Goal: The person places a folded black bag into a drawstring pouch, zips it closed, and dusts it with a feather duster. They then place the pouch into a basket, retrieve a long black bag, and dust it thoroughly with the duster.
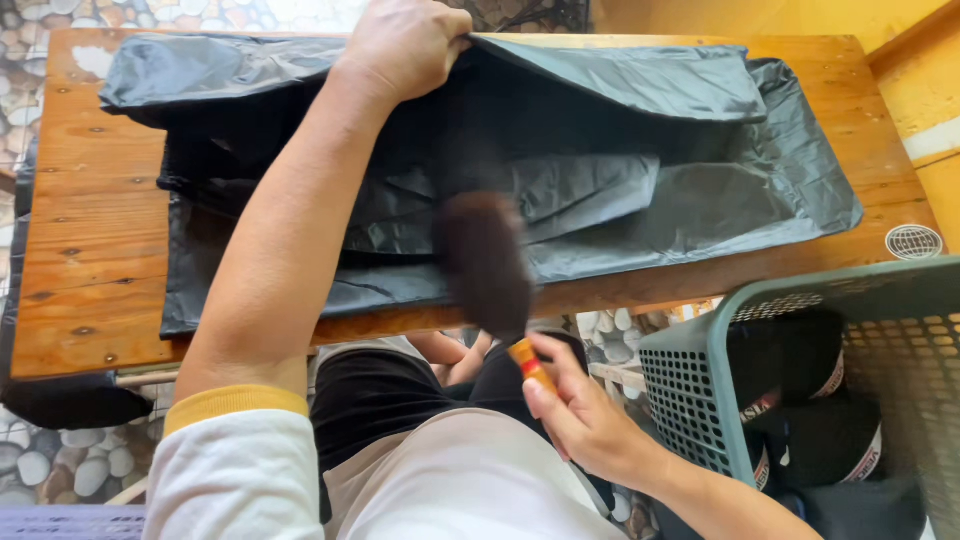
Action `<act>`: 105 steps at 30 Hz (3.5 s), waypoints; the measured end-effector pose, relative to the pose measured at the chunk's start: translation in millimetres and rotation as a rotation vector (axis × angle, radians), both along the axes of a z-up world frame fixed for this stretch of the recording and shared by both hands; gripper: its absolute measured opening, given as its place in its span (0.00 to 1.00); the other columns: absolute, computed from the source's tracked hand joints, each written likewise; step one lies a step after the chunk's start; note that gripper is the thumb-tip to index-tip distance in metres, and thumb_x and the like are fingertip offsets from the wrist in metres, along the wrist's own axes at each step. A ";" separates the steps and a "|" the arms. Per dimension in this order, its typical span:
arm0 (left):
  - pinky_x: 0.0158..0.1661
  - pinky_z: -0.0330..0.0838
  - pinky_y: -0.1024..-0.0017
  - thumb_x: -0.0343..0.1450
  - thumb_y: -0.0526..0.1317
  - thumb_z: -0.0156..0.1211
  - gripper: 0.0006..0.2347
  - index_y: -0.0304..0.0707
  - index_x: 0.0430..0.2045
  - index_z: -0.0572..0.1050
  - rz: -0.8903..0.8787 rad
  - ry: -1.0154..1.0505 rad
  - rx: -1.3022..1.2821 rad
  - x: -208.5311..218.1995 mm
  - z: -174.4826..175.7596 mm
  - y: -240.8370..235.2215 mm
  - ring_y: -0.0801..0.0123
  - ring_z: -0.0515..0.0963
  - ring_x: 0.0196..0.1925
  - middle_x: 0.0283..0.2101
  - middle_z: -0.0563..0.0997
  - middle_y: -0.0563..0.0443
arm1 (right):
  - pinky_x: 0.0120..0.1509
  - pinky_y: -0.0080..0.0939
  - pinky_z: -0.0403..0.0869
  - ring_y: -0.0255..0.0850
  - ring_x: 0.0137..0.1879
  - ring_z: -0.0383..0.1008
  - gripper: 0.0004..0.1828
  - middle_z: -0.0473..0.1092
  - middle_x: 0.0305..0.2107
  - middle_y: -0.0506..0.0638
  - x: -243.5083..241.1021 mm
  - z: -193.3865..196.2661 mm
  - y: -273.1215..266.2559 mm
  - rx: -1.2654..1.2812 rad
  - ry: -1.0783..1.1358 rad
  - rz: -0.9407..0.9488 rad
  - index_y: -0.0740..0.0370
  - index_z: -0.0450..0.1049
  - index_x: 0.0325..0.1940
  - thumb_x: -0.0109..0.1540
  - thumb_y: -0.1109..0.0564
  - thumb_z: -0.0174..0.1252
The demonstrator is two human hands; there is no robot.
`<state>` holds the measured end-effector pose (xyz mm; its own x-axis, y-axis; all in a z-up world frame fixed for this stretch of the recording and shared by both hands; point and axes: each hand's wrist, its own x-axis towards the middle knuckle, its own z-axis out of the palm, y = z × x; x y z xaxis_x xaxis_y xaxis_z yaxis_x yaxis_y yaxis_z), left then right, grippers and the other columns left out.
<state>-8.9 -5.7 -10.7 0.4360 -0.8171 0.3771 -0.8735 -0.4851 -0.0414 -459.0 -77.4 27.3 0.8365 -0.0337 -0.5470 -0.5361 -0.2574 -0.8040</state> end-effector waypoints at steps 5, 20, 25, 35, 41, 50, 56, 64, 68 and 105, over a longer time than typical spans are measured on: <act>0.29 0.73 0.54 0.79 0.47 0.54 0.10 0.48 0.33 0.79 0.012 -0.002 0.020 -12.2 -1.2 2.4 0.50 0.84 0.35 0.33 0.85 0.53 | 0.18 0.27 0.61 0.30 0.16 0.58 0.31 0.64 0.27 0.47 11.4 -16.7 11.7 0.169 -0.160 -0.020 0.53 0.52 0.77 0.69 0.52 0.45; 0.24 0.72 0.58 0.80 0.45 0.55 0.08 0.47 0.33 0.77 -0.055 -0.051 0.004 -50.3 -25.9 26.9 0.53 0.81 0.29 0.31 0.79 0.56 | 0.15 0.29 0.54 0.31 0.14 0.56 0.21 0.64 0.27 0.51 -59.3 -30.7 -87.6 0.382 -0.316 -0.799 0.59 0.59 0.68 0.70 0.56 0.44; 0.29 0.74 0.58 0.78 0.48 0.58 0.09 0.48 0.33 0.79 -0.064 -0.057 0.045 -73.0 -38.3 37.9 0.53 0.82 0.34 0.34 0.80 0.52 | 0.23 0.32 0.53 0.31 0.17 0.53 0.15 0.59 0.29 0.48 -57.1 -10.7 -111.0 0.121 -0.433 -1.090 0.53 0.58 0.66 0.74 0.54 0.39; 0.67 0.54 0.49 0.76 0.63 0.47 0.31 0.37 0.64 0.70 0.211 0.277 0.207 -93.5 -25.8 138.3 0.45 0.64 0.73 0.69 0.69 0.33 | 0.18 0.38 0.69 0.42 0.17 0.69 0.36 0.69 0.29 0.57 2.1 -42.6 -74.1 0.120 -0.363 -0.459 0.59 0.44 0.78 0.67 0.58 0.50; 0.68 0.45 0.39 0.82 0.55 0.48 0.25 0.31 0.62 0.74 0.435 0.271 -0.100 -60.3 -40.5 240.6 0.42 0.61 0.74 0.69 0.68 0.28 | 0.39 0.39 0.78 0.39 0.31 0.75 0.42 0.76 0.38 0.56 61.3 -13.2 28.9 0.047 -0.217 0.090 0.53 0.43 0.80 0.65 0.52 0.53; 0.52 0.68 0.53 0.85 0.45 0.53 0.13 0.29 0.50 0.75 0.505 0.266 -0.651 -29.8 -82.4 305.4 0.43 0.77 0.51 0.49 0.77 0.33 | 0.25 0.27 0.61 0.27 0.19 0.57 0.36 0.61 0.23 0.42 113.6 -51.9 100.8 0.318 -0.469 -0.074 0.53 0.49 0.80 0.68 0.58 0.52; 0.52 0.63 0.47 0.83 0.46 0.51 0.14 0.29 0.49 0.70 0.577 0.279 -0.582 1.7 -123.2 310.5 0.36 0.71 0.53 0.50 0.75 0.31 | 0.18 0.30 0.67 0.32 0.14 0.62 0.35 0.63 0.21 0.46 99.9 -45.9 105.1 0.203 -0.247 0.166 0.45 0.52 0.78 0.67 0.51 0.52; 0.55 0.61 0.47 0.79 0.46 0.52 0.16 0.32 0.53 0.69 0.668 0.396 -0.543 -26.6 -92.8 296.1 0.41 0.70 0.57 0.52 0.73 0.34 | 0.12 0.25 0.56 0.28 0.15 0.59 0.38 0.67 0.28 0.50 75.6 -50.0 25.8 0.641 -0.355 -0.323 0.51 0.52 0.79 0.65 0.58 0.55; 0.57 0.61 0.49 0.77 0.43 0.57 0.18 0.27 0.55 0.68 0.608 0.304 -0.586 -21.2 -95.6 297.2 0.39 0.69 0.57 0.53 0.72 0.31 | 0.15 0.26 0.58 0.29 0.13 0.58 0.31 0.65 0.28 0.50 80.3 -32.1 -22.5 0.626 -0.570 -0.737 0.58 0.54 0.74 0.67 0.56 0.50; 0.51 0.74 0.60 0.73 0.30 0.61 0.01 0.33 0.34 0.75 -0.053 0.141 -0.032 -190.7 42.4 170.5 0.56 0.82 0.45 0.41 0.83 0.48 | 0.45 0.38 0.75 0.39 0.34 0.70 0.32 0.72 0.40 0.58 87.2 -96.1 -157.2 -0.517 -1.064 -0.830 0.56 0.52 0.79 0.72 0.61 0.54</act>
